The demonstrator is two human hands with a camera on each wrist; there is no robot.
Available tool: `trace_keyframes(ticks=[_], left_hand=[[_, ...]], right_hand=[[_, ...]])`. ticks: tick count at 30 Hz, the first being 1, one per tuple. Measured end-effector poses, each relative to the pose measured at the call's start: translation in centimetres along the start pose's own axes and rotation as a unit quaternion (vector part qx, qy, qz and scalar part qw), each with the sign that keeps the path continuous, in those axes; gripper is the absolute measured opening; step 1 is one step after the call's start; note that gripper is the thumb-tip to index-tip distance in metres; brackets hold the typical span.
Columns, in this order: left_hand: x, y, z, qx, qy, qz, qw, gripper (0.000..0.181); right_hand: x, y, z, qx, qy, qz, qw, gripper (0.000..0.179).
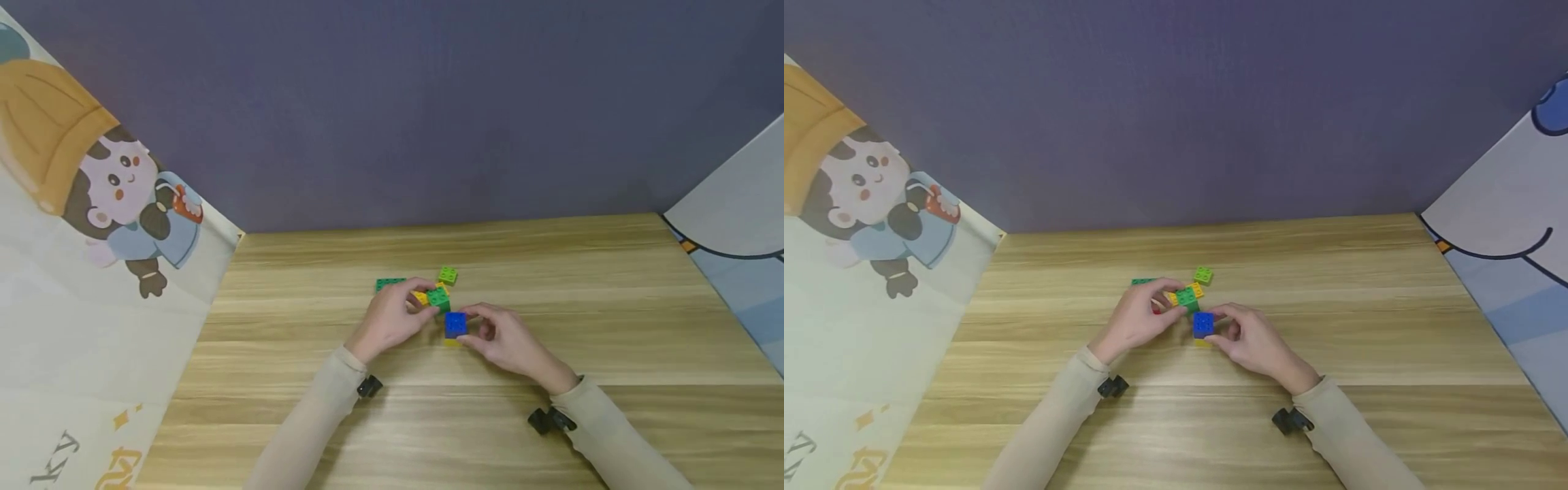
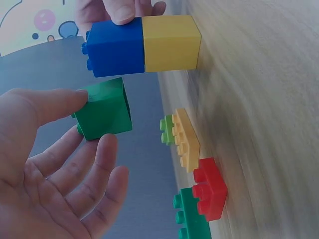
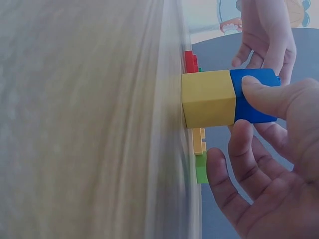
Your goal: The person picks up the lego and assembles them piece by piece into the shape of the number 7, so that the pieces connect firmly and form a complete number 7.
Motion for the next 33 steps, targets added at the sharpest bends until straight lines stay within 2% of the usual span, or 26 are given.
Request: trace_keyframes(ticks=[20,24,33], left_hand=[[-1.1,-1.2,1.3,-0.027,0.012,0.02,0.9994,0.039],[-1.3,-1.2,1.5,-0.03,0.022,0.028,0.9989,0.038],[-2.0,-0.4,1.0,-0.017,0.03,0.039,0.9986,0.038]], right_hand=[[0.3,0.1,0.0,-0.005,-0.001,0.004,1.0,0.038],[0.5,0.1,0.0,-0.004,-0.003,0.001,1.0,0.038],[-0.1,-0.6,-0.8,0.003,-0.017,-0.001,0.9999,0.039]])
Point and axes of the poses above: each hand's wrist, its own z-axis away from the middle knuckle, its own y-axis out of the palm, x = y × z, the point moved 2 cm from there along -z, towards the middle knuckle, and after that the axes turned 3 degrees about -z, right-handed, at the moved point
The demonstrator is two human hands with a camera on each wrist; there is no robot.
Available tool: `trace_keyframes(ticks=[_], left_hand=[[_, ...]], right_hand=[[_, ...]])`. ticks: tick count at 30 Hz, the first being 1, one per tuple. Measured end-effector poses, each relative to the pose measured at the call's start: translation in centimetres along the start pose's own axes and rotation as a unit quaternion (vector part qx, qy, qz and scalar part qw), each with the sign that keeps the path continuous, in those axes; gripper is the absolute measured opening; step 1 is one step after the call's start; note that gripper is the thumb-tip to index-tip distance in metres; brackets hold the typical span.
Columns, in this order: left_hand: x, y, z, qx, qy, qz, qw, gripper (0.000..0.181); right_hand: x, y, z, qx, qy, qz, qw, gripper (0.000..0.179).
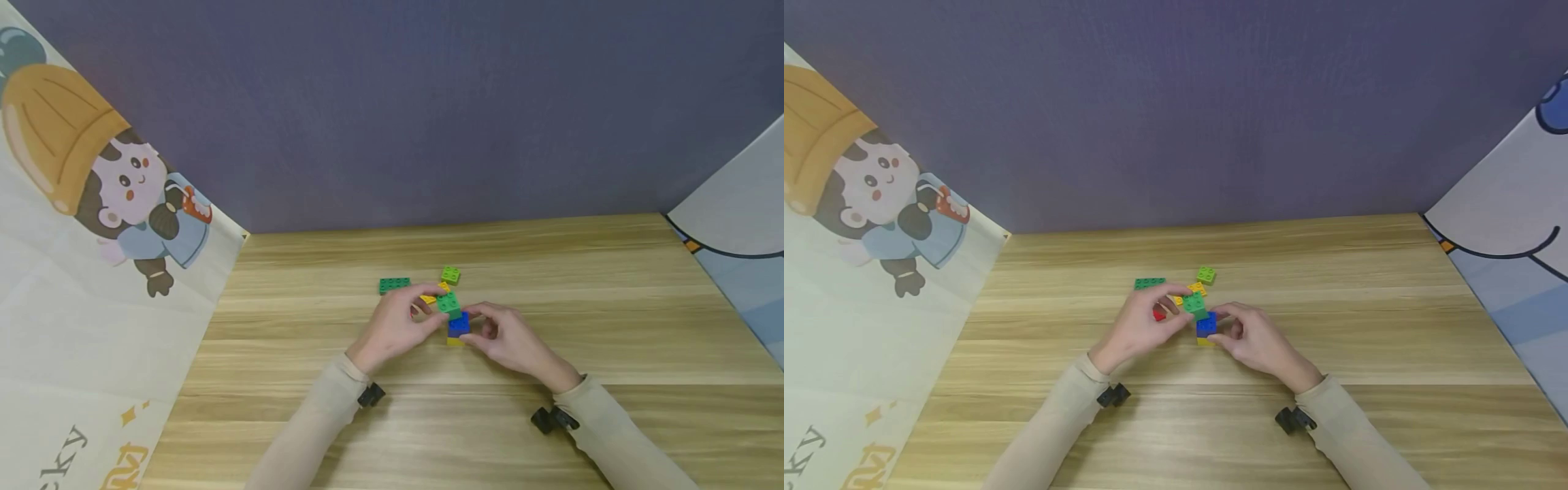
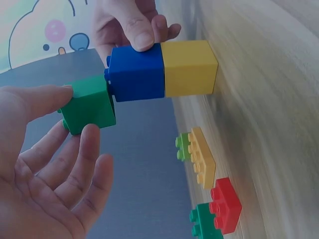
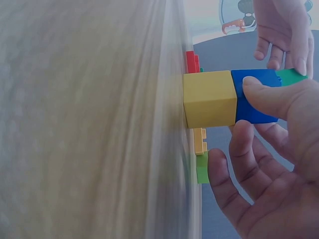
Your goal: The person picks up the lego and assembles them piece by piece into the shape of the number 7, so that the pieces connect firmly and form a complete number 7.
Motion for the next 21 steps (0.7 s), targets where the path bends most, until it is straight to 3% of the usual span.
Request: trace_keyframes(ticks=[12,21], left_hand=[[-0.32,0.24,0.02,0.002,0.025,0.002,0.9997,0.038],[-0.45,0.5,0.6,0.036,0.022,-0.007,0.9991,0.038]], right_hand=[[0.09,0.1,0.06,0.003,-0.002,-0.004,1.0,0.039],[0.38,0.5,0.5,-0.014,-0.013,-0.006,0.9998,0.036]])
Point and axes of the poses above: each hand's wrist, its own z-axis away from the middle knuckle, its own y-axis out of the palm, x = y × z, the point moved 2 cm from there along -z, towards the middle knuckle, and after that the axes turned 3 degrees about -z, right-handed, at the moved point
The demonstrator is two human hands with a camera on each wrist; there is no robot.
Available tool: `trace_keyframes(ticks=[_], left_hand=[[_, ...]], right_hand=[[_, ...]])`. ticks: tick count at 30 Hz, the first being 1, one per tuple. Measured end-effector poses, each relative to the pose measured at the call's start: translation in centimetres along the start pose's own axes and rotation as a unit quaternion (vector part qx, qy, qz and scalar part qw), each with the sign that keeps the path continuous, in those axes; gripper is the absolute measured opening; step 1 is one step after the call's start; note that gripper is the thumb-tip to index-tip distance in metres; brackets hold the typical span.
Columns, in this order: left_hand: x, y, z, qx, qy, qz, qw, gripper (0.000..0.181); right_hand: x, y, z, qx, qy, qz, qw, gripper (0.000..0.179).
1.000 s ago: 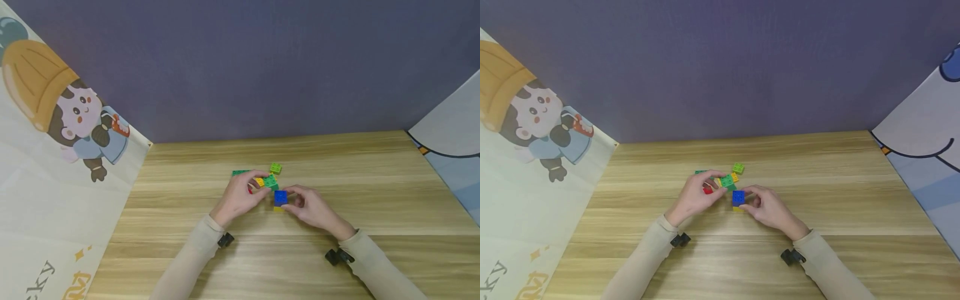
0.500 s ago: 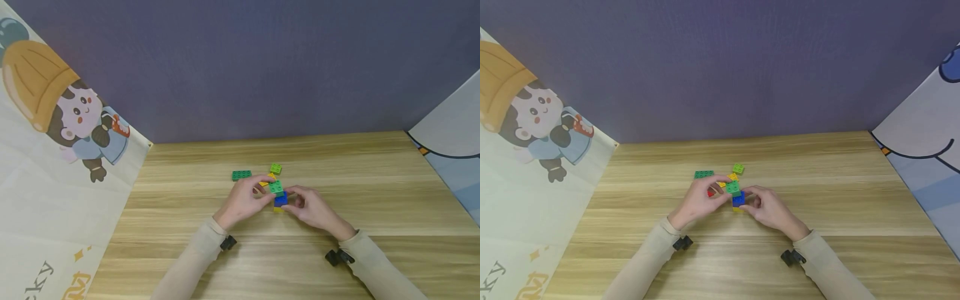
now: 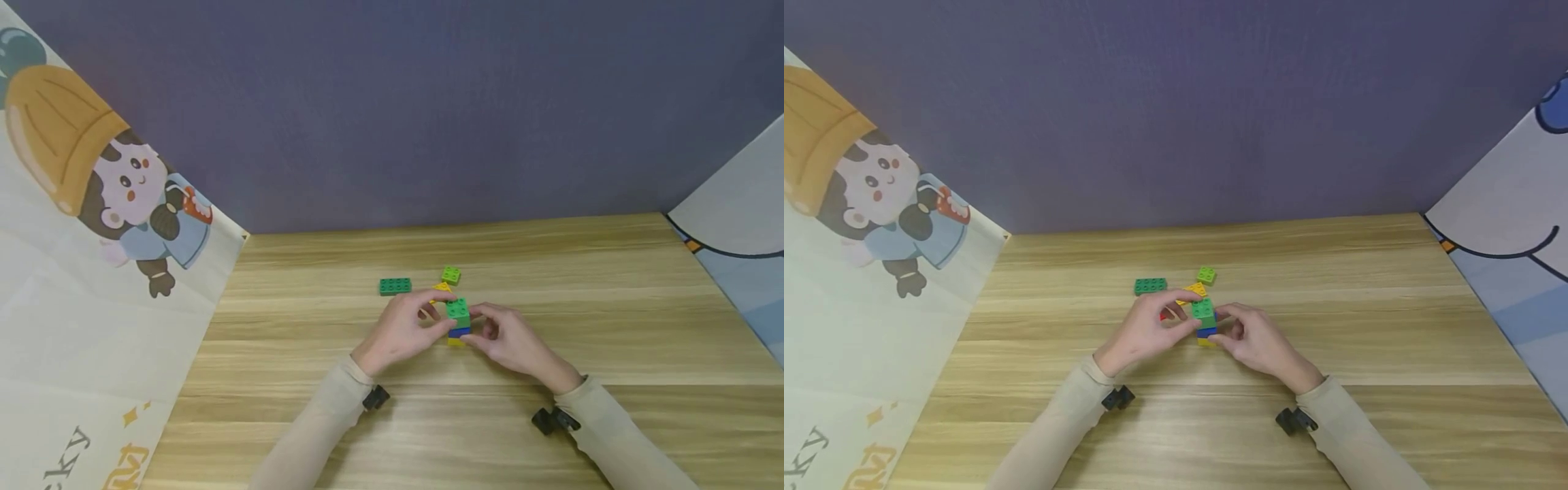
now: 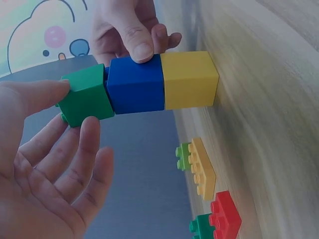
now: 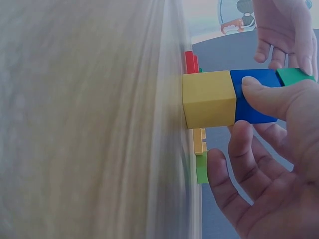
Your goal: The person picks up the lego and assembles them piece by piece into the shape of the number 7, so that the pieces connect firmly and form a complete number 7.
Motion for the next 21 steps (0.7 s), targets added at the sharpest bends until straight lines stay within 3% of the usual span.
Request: trace_keyframes(ticks=[6,14,21], left_hand=[[0.0,-0.7,-1.6,-0.013,-0.002,-0.002,0.9999,0.037],[-0.1,-0.5,-1.8,-0.004,0.015,-0.04,0.9991,0.037],[0.0,-0.2,-1.7,-0.002,0.009,-0.039,0.9992,0.038]], right_hand=[[-0.3,-1.4,-2.2,0.022,-0.005,0.007,0.9997,0.037],[-0.7,-1.3,-2.1,0.025,-0.004,-0.001,0.9997,0.036],[-1.1,-1.1,-2.1,0.027,-0.001,-0.009,0.9996,0.035]])
Point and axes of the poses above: each hand's wrist, its own z-axis away from the middle knuckle, its own y-axis out of the palm, x = y × z, the point moved 2 cm from there along -z, towards the middle knuckle, and after that the axes turned 3 degrees about -z, right-handed, at the moved point
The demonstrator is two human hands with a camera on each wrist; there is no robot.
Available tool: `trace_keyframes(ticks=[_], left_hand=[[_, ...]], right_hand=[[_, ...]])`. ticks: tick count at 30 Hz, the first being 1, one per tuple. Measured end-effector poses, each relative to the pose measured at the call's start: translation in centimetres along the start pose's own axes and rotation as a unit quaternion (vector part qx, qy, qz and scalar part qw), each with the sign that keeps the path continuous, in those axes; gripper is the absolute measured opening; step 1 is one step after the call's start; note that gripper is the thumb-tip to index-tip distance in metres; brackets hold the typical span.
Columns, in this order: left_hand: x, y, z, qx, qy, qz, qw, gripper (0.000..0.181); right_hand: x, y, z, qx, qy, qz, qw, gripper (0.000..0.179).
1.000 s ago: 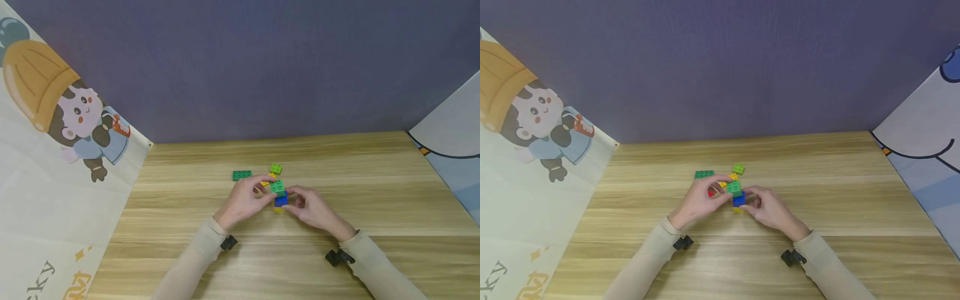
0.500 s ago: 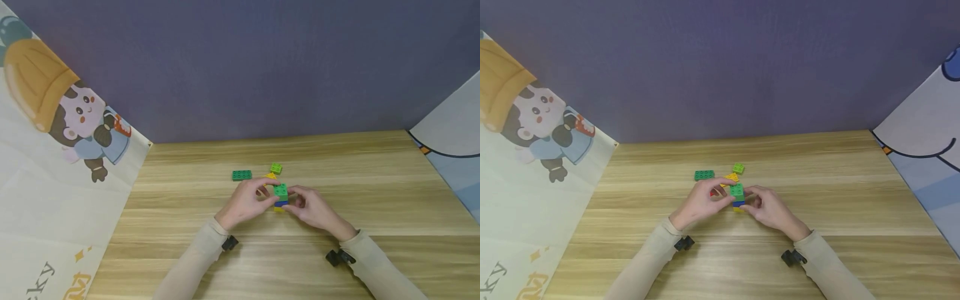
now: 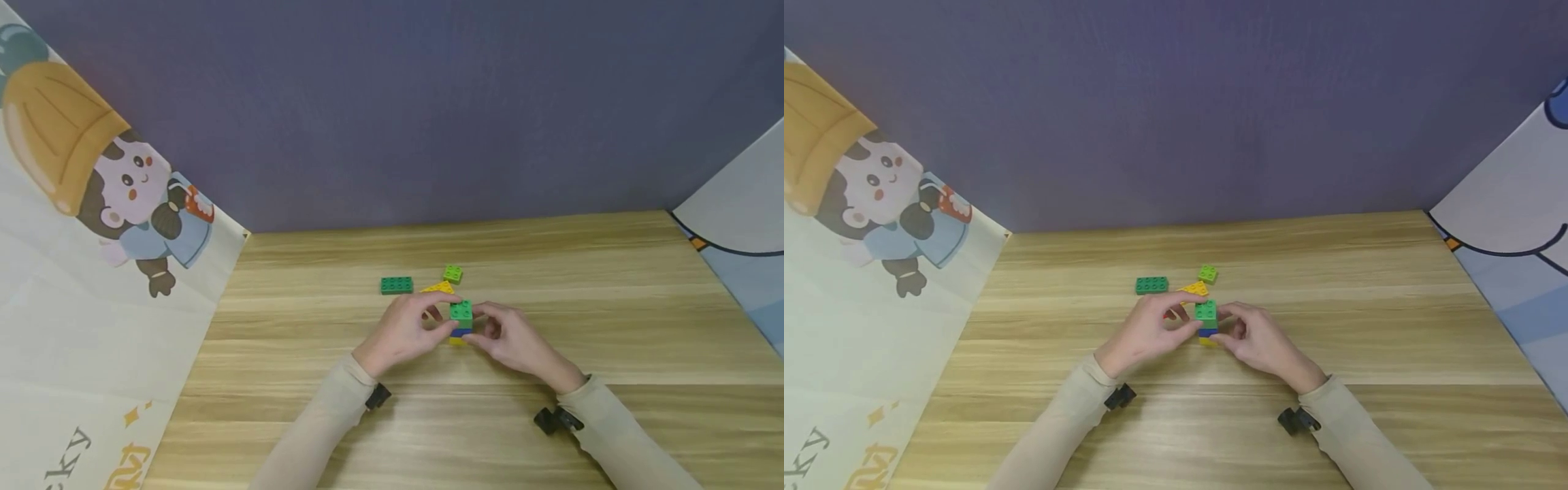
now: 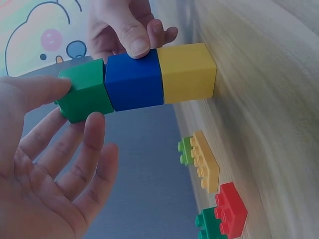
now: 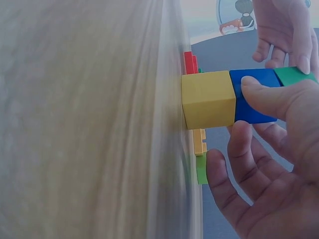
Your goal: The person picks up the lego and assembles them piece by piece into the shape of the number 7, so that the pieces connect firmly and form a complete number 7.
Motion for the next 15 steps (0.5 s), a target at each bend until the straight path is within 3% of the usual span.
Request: trace_keyframes(ticks=[9,15], left_hand=[[0.11,0.14,0.0,-0.015,0.003,0.016,0.9998,0.036],[-0.44,0.11,-0.44,-0.018,0.024,-0.038,0.9988,0.034]], right_hand=[[0.07,-0.09,-0.09,0.007,0.006,0.003,1.0,0.035],[-0.11,-0.13,-0.06,0.007,0.001,0.006,1.0,0.034]])
Point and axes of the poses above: each hand's wrist, its own z-axis away from the middle knuckle, its own y-axis out of the palm, x = y × z, the point moved 2 cm from there along -z, towards the middle knuckle, and after that the axes turned 3 degrees about -z, right-handed, at the moved point
